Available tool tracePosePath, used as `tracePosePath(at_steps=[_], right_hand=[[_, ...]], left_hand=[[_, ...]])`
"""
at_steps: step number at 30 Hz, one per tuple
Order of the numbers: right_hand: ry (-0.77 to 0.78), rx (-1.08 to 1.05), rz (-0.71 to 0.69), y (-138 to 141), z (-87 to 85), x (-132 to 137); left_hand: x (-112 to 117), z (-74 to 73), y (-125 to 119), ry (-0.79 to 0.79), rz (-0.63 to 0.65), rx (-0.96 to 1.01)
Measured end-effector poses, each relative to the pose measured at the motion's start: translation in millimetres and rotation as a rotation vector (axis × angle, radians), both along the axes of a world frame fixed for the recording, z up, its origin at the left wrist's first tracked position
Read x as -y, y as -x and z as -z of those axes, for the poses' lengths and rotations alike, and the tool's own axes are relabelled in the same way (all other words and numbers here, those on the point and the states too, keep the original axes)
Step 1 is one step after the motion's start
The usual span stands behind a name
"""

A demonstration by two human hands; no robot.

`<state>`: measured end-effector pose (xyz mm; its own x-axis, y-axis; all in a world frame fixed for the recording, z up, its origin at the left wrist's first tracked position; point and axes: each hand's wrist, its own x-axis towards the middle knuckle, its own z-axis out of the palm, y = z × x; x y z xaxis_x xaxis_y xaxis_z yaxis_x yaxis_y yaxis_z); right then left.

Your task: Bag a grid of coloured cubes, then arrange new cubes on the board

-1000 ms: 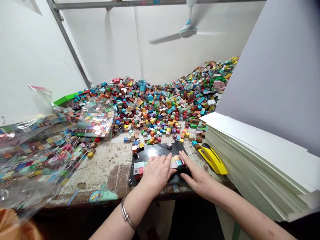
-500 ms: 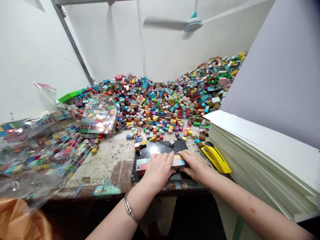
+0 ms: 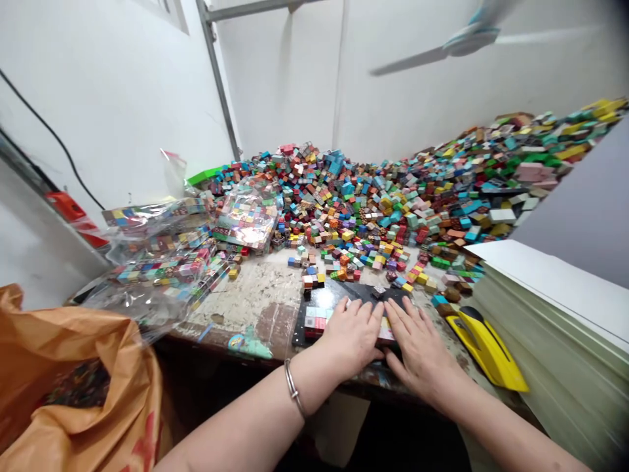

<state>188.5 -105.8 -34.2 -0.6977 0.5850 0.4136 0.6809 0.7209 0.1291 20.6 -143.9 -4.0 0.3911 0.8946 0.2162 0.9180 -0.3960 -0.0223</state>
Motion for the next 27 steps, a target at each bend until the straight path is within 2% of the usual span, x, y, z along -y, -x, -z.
tracePosePath(at_steps=[3, 7, 10, 12, 14, 18, 21, 27], right_hand=[[-0.065, 0.022, 0.001, 0, 3.2, -3], [-0.121, 0.016, -0.005, 0, 8.0, -7], [-0.107, 0.009, -0.011, 1, 7.7, -7], [-0.069, 0.002, -0.008, 1, 5.8, -6], [-0.034, -0.007, -0.003, 2, 3.4, -5], [-0.002, 0.017, 0.011, 4, -0.9, -2], [0.007, 0.044, 0.017, 7, -4.0, 0], [0.028, 0.054, 0.026, 9, -7.9, 2]], left_hand=[[0, 0.0, 1, -0.025, -0.005, 0.012], [6, -10.7, 10, -0.061, -0.008, 0.040], [20, -11.8, 30, -0.141, -0.166, 0.141], [33, -1.3, 50, -0.189, -0.326, 0.244], [46, 16.2, 70, -0.148, -0.411, 0.338], [60, 46.9, 90, 0.021, -0.412, 0.378], [60, 52.3, 86, 0.059, -0.407, 0.340], [57, 50.1, 80, -0.012, -0.417, 0.261]])
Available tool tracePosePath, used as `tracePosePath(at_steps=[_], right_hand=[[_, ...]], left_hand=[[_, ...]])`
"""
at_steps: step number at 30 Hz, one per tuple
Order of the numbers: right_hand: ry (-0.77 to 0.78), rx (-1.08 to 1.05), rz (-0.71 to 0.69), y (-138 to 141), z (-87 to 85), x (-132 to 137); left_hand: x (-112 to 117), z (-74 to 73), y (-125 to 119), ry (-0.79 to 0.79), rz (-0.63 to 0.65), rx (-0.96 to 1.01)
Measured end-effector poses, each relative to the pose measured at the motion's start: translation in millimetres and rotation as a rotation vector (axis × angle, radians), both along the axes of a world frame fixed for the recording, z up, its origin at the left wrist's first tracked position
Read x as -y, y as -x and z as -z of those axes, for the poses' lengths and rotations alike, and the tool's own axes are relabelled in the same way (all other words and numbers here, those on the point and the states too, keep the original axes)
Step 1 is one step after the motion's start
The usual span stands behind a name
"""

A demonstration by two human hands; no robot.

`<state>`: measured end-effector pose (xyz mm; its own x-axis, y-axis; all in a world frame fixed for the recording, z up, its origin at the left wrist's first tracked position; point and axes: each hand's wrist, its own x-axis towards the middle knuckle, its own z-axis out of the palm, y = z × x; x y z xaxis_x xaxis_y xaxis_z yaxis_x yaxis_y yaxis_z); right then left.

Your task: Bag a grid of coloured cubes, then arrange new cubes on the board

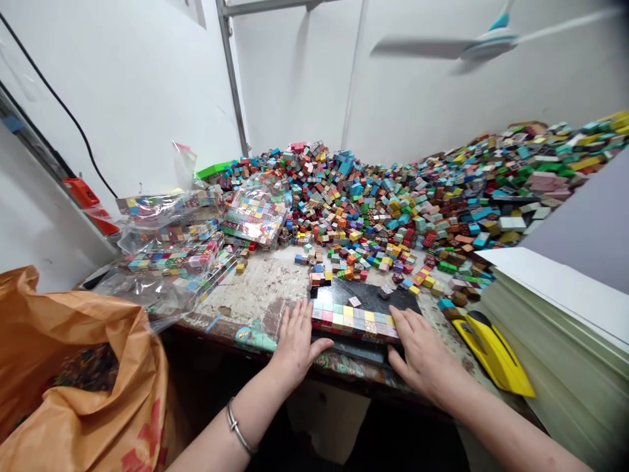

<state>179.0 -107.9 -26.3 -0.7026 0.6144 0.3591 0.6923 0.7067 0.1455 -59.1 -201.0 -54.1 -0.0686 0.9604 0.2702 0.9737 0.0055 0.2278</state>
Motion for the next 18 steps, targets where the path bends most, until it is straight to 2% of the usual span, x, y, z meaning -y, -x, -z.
tracePosePath(at_steps=[9, 18], right_hand=[[-0.061, 0.024, 0.004, -1.4, 5.8, -1.3], [-0.177, 0.028, 0.019, -4.1, 10.0, -5.4]], left_hand=[[-1.5, 2.2, 0.9, -0.006, 0.006, 0.022], [-2.9, -6.7, 1.0, 0.140, -0.004, 0.105]])
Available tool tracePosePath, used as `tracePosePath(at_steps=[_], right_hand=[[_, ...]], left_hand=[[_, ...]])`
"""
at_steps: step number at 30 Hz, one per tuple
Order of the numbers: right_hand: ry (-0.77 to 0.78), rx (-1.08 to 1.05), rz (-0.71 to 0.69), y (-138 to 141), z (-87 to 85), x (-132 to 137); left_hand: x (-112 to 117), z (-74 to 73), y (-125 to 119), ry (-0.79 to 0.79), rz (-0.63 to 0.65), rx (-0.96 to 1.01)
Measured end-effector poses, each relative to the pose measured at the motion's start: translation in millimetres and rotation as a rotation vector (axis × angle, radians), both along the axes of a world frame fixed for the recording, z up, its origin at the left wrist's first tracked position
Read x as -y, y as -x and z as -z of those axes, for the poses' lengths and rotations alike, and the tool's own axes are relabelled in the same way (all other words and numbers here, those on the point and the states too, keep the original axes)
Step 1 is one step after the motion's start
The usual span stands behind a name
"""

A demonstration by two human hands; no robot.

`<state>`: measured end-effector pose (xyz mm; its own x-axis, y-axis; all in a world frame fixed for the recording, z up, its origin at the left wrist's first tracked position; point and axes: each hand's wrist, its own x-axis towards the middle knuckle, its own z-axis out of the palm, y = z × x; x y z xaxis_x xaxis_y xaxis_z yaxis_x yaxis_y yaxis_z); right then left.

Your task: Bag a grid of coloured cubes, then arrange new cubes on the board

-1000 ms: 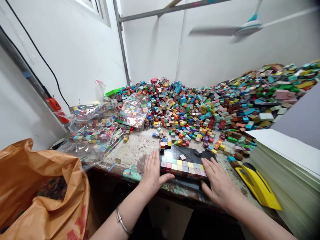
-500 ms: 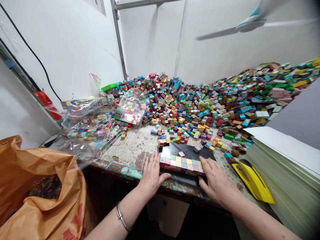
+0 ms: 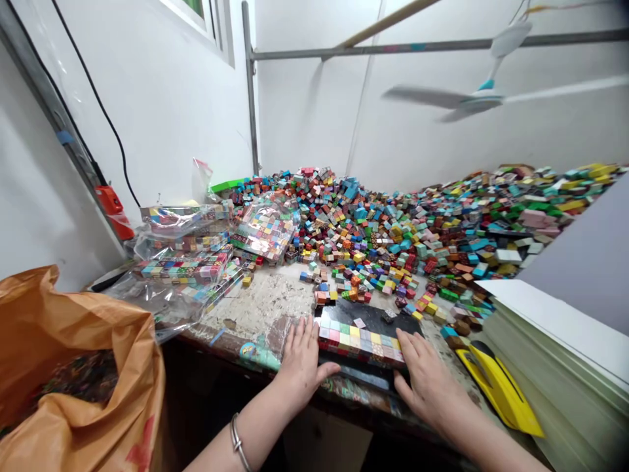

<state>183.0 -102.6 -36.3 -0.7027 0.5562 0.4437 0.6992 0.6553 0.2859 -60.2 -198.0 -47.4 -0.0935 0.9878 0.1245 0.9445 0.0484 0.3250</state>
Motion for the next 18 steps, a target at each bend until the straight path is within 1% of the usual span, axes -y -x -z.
tracePosePath(at_steps=[5, 8, 10, 13, 14, 15, 16, 17, 18], right_hand=[[0.003, -0.019, 0.016, -2, 9.4, -3], [0.054, -0.101, 0.018, -4, 8.0, -5], [0.164, -0.203, 0.059, -8, 2.7, -4], [0.452, -0.371, 0.238, -16, -5.8, 4], [0.551, -0.403, 0.297, -20, -7.2, 8], [0.636, -0.413, 0.325, -24, -7.4, 11], [0.700, -0.405, 0.313, -27, -6.3, 14], [0.735, -0.388, 0.267, -31, -4.0, 17], [0.737, -0.373, 0.201, -34, -0.7, 19]], left_hand=[[5, -8.0, 8, 0.050, 0.035, 0.071], [7, -8.1, 12, 0.023, 0.075, 0.102], [6, -4.6, 13, 0.002, 0.101, 0.123], [5, 4.2, 13, -0.029, 0.118, 0.145], [4, 7.0, 13, -0.045, 0.120, 0.145], [4, 9.4, 12, -0.059, 0.122, 0.144], [4, 11.1, 11, -0.071, 0.125, 0.141], [4, 12.0, 11, -0.078, 0.128, 0.138], [4, 12.1, 10, -0.078, 0.131, 0.136]])
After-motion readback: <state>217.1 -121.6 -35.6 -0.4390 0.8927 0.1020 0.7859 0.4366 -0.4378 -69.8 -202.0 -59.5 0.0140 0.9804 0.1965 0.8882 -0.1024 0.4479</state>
